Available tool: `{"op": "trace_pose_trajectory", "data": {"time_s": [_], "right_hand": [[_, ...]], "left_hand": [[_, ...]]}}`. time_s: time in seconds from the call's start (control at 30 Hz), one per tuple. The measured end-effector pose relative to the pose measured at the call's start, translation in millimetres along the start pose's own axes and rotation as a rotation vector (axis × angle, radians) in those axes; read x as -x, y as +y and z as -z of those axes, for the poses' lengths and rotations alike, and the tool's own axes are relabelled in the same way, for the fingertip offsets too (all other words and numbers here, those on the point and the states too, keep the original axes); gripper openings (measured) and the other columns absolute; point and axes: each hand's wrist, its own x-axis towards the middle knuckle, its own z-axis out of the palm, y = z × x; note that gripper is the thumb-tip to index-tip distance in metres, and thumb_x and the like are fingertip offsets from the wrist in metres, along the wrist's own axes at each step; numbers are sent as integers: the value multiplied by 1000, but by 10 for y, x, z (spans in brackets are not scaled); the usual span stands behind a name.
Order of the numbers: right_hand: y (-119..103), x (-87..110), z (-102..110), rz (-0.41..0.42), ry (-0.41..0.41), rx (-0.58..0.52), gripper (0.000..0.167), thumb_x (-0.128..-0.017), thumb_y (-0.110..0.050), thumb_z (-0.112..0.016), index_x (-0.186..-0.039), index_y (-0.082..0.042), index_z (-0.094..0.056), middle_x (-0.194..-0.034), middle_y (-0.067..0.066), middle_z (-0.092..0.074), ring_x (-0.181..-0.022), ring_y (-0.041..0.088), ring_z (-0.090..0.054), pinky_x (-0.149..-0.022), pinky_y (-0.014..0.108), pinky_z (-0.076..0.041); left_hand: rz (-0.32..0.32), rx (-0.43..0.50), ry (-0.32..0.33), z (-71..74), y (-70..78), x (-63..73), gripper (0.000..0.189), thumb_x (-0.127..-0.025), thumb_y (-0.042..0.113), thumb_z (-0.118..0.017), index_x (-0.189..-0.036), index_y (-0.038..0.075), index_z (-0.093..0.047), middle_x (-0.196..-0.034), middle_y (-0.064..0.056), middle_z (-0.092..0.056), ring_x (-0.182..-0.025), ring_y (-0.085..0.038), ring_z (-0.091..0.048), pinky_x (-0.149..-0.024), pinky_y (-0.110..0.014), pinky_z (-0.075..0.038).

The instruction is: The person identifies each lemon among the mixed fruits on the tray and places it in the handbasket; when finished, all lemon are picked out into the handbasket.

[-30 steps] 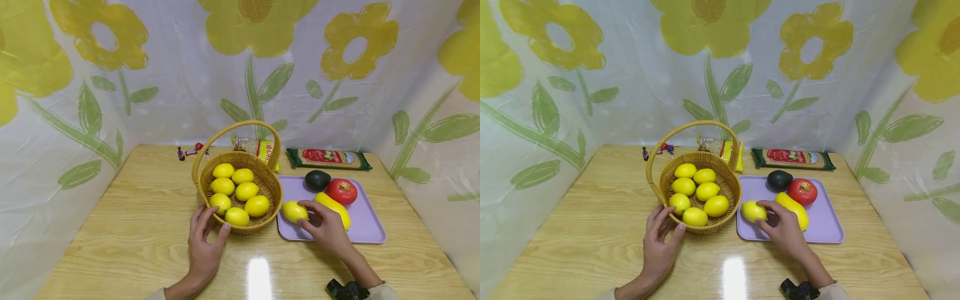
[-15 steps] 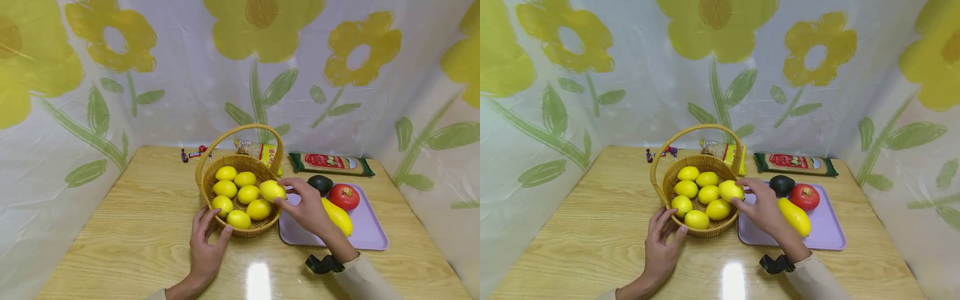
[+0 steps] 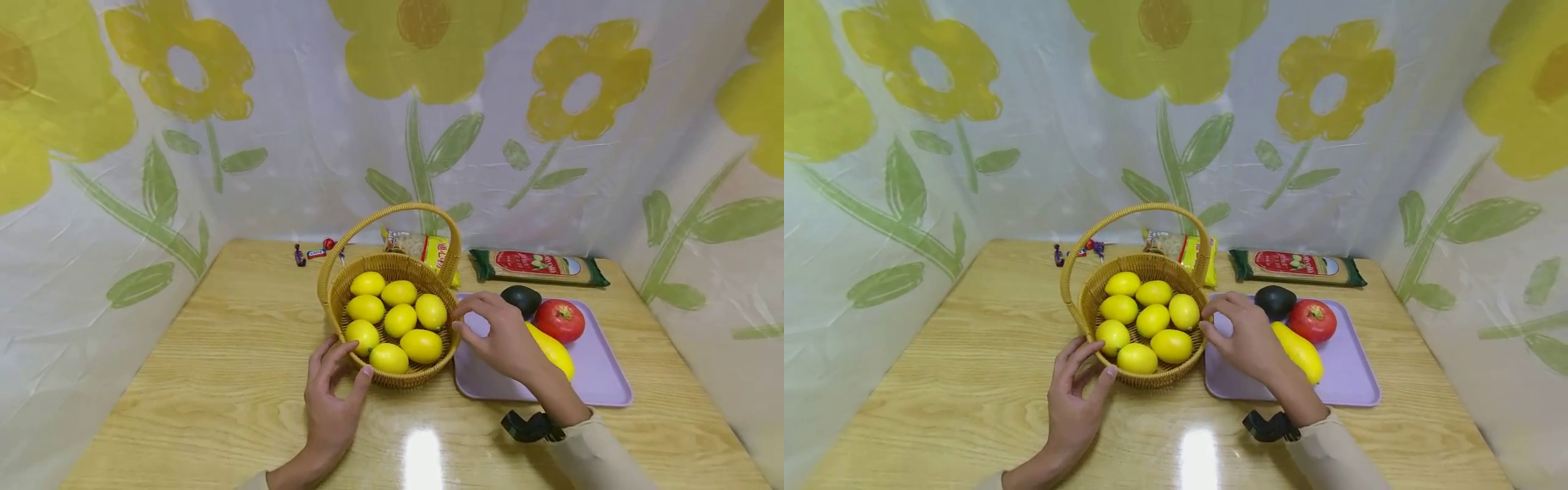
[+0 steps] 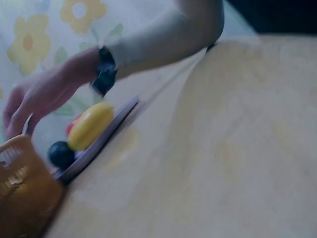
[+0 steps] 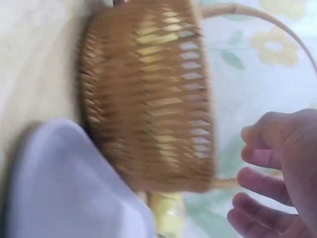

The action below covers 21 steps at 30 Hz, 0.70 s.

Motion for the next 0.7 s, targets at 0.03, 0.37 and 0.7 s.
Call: {"op": "trace_pose_trajectory", "data": {"time_s": [0.03, 0.37, 0.7], "right_hand": [[13, -4, 45, -9, 7, 5, 12, -95, -15, -87, -104, -17, -79, -117, 2, -77, -116, 25, -72, -100, 51, -65], [85, -115, 980, 38, 194, 158, 25, -88, -6, -88, -112, -6, -80, -122, 12, -76, -116, 35, -69, -104, 28, -57], [-311, -476, 1931, 80, 550, 368, 75, -100, -62, -59, -144, -2, -68, -151, 24, -63, -135, 51, -55, -99, 23, -39]], "left_hand": [[-40, -6, 20, 33, 19, -45, 40, -96, 0, -80, -135, 0, -71, -156, -19, -50, -136, -25, -58, -112, -26, -56], [-462, -79, 233, 752, 856, -1230, 39, -92, -4, -66, -129, -14, -68, -128, 8, -69, -122, -13, -64, -104, -21, -57], [-853, -525, 490, 1233, 2249, -2075, 67, -92, 57, -55, -126, 3, -76, -131, -14, -71, -124, -44, -61, -116, -39, -41]]}}
